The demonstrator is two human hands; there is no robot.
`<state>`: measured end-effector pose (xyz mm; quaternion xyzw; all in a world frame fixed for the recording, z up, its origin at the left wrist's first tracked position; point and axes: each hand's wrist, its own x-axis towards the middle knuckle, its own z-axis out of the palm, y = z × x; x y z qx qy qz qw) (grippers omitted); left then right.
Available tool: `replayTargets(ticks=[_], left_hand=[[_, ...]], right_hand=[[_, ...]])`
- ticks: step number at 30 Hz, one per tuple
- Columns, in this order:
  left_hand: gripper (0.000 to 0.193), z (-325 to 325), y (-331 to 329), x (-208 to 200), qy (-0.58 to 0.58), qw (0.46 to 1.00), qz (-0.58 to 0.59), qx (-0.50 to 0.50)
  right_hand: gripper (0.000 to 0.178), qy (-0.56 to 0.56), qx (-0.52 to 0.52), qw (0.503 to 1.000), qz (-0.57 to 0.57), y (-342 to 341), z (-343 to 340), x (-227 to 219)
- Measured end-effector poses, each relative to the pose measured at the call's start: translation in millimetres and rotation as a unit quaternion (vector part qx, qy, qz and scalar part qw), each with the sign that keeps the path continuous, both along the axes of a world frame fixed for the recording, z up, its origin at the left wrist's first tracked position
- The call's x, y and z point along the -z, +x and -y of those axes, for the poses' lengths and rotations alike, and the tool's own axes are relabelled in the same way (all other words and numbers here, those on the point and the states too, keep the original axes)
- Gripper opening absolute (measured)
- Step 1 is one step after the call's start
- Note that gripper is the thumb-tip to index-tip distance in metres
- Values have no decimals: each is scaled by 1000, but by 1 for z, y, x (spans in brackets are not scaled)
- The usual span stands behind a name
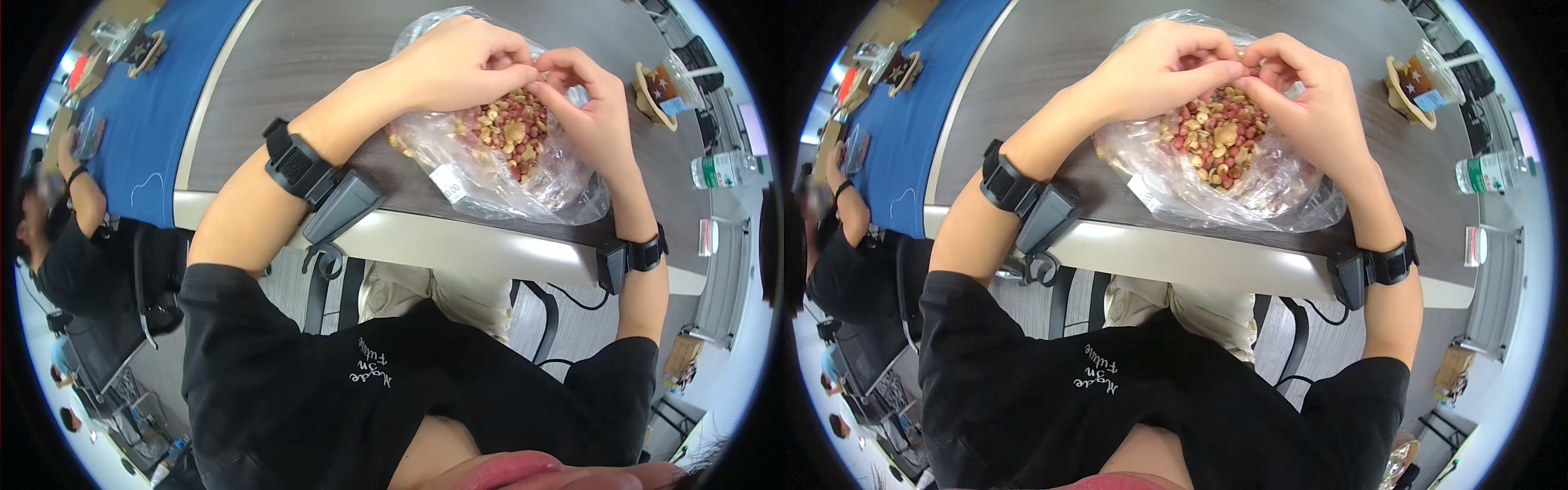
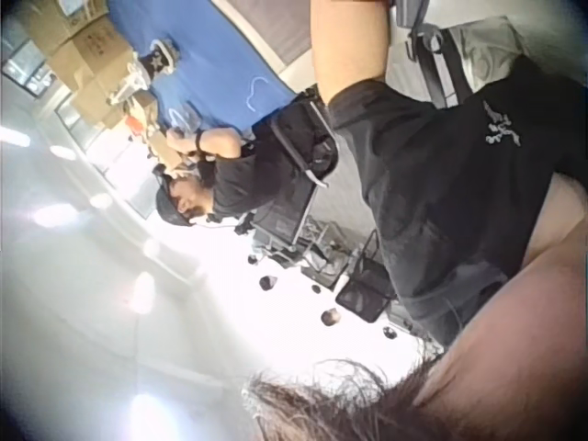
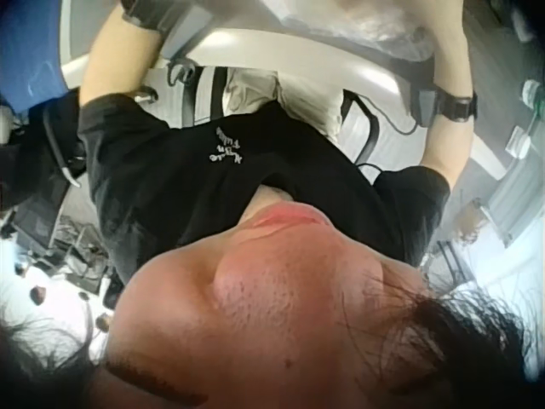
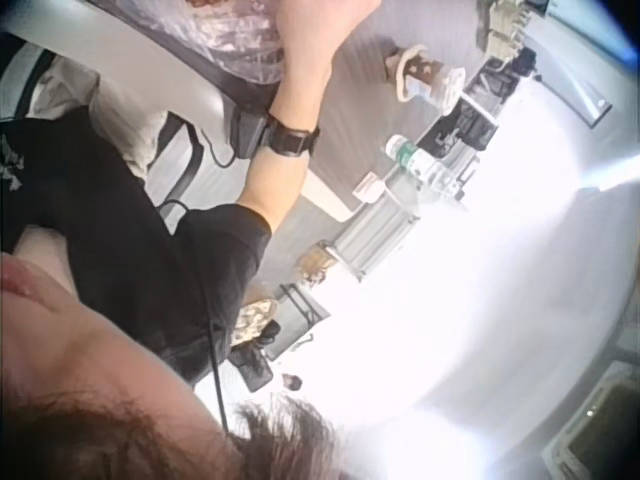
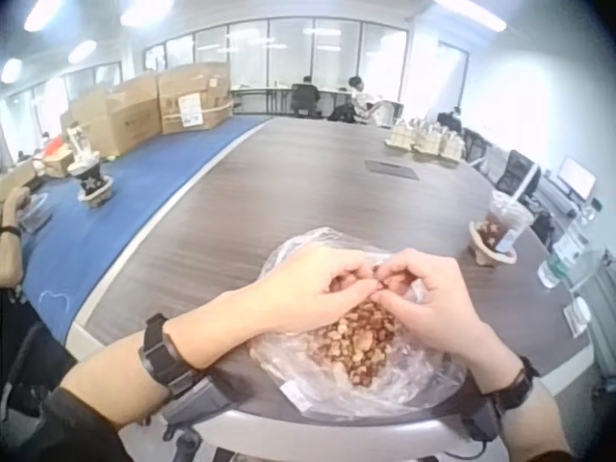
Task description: Sorting through a bag of mixed nuts and peanuts on a table in an office setting.
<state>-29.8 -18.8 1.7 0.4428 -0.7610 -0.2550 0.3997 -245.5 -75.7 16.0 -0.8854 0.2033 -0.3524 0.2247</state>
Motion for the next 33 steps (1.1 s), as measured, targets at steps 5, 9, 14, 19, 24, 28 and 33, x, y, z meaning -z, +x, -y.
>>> replayTargets(ticks=[5,9,14,19,24,28,33], left_hand=[[24,0,-4,2,33,999,-36,21],[16,-1,-5,-7,15,999,-28,40],[18,-1,0,-6,35,999,-27,19],[15,-5,-5,-13,116,990,-81,15],[13,-4,-6,-11,86,991,-105,18],[14,-3,-5,-13,74,995,-72,5],[15,-3,-6,-16,51,997,-51,-16]], right_hand=[[17,-125,-7,992,-33,-3,-1,-8],[15,-200,-20,979,-40,-7,1,-7],[15,-172,-2,984,-53,-6,0,-7],[11,-122,1,992,-8,-4,2,-6],[10,-97,15,995,11,-2,-1,-7],[11,-106,14,994,10,-3,0,-6],[16,-79,27,996,19,0,-3,-6]])
